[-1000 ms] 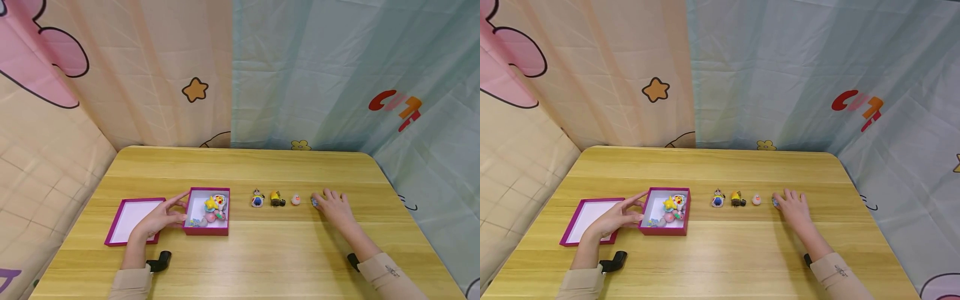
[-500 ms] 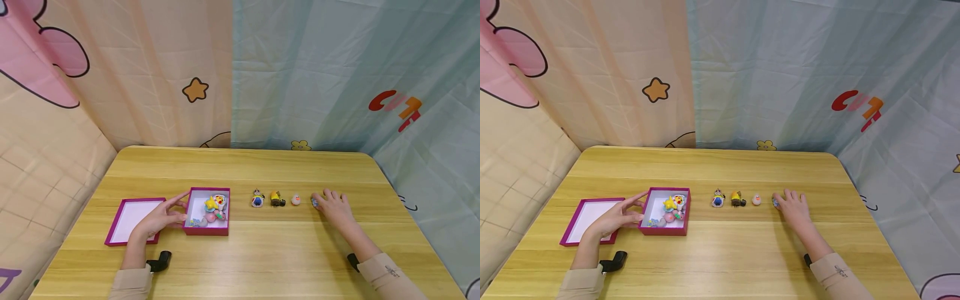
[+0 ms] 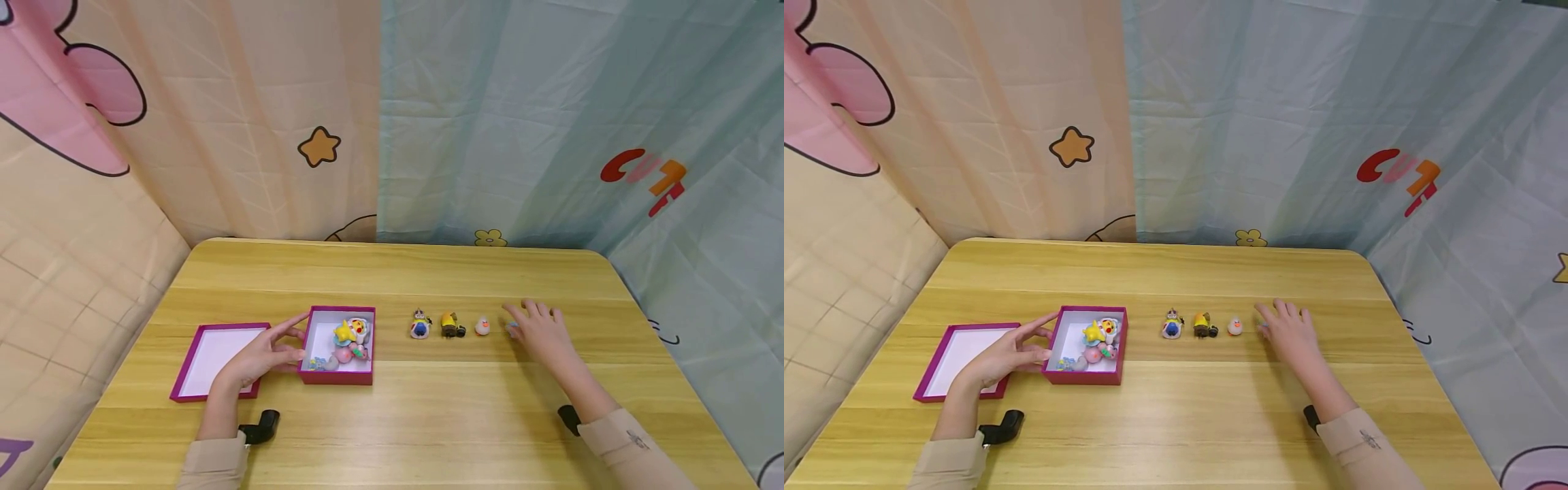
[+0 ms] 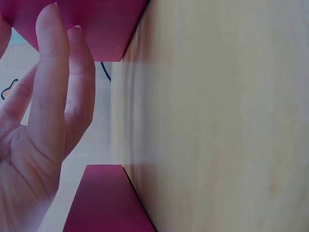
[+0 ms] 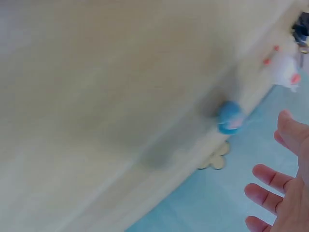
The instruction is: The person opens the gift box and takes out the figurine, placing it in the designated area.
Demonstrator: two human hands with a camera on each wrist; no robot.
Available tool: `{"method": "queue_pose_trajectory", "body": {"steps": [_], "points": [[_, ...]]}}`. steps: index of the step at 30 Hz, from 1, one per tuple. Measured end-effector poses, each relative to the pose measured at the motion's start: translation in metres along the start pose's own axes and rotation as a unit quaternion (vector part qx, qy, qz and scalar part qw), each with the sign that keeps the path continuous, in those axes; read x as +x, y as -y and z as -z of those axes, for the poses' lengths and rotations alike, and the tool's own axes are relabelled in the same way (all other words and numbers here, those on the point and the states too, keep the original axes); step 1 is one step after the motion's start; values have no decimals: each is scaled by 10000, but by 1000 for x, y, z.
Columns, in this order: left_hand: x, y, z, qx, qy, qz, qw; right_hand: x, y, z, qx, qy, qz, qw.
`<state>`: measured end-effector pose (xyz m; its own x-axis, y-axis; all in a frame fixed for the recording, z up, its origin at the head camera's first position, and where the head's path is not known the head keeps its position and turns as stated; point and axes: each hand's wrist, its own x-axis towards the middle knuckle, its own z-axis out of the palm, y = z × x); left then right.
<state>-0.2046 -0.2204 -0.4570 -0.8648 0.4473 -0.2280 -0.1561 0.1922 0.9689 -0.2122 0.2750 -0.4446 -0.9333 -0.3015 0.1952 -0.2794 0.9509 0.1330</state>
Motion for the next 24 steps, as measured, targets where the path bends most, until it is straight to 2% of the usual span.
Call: {"method": "queue_pose_trajectory", "body": {"steps": [6, 11, 16, 24], "points": [[-1, -1, -1, 2, -8, 22, 10000, 20, 19, 19, 162, 62, 3, 9998], [-1, -3, -2, 28, -31, 66, 10000, 36, 38, 30, 197, -102, 156, 9996], [-1, -5, -3, 28, -42, 70, 10000, 48, 56, 36, 220, -244, 315, 9990], [-2, -4, -3, 42, -86, 105, 9999, 62, 86, 41, 225, -189, 508, 9983]]}}
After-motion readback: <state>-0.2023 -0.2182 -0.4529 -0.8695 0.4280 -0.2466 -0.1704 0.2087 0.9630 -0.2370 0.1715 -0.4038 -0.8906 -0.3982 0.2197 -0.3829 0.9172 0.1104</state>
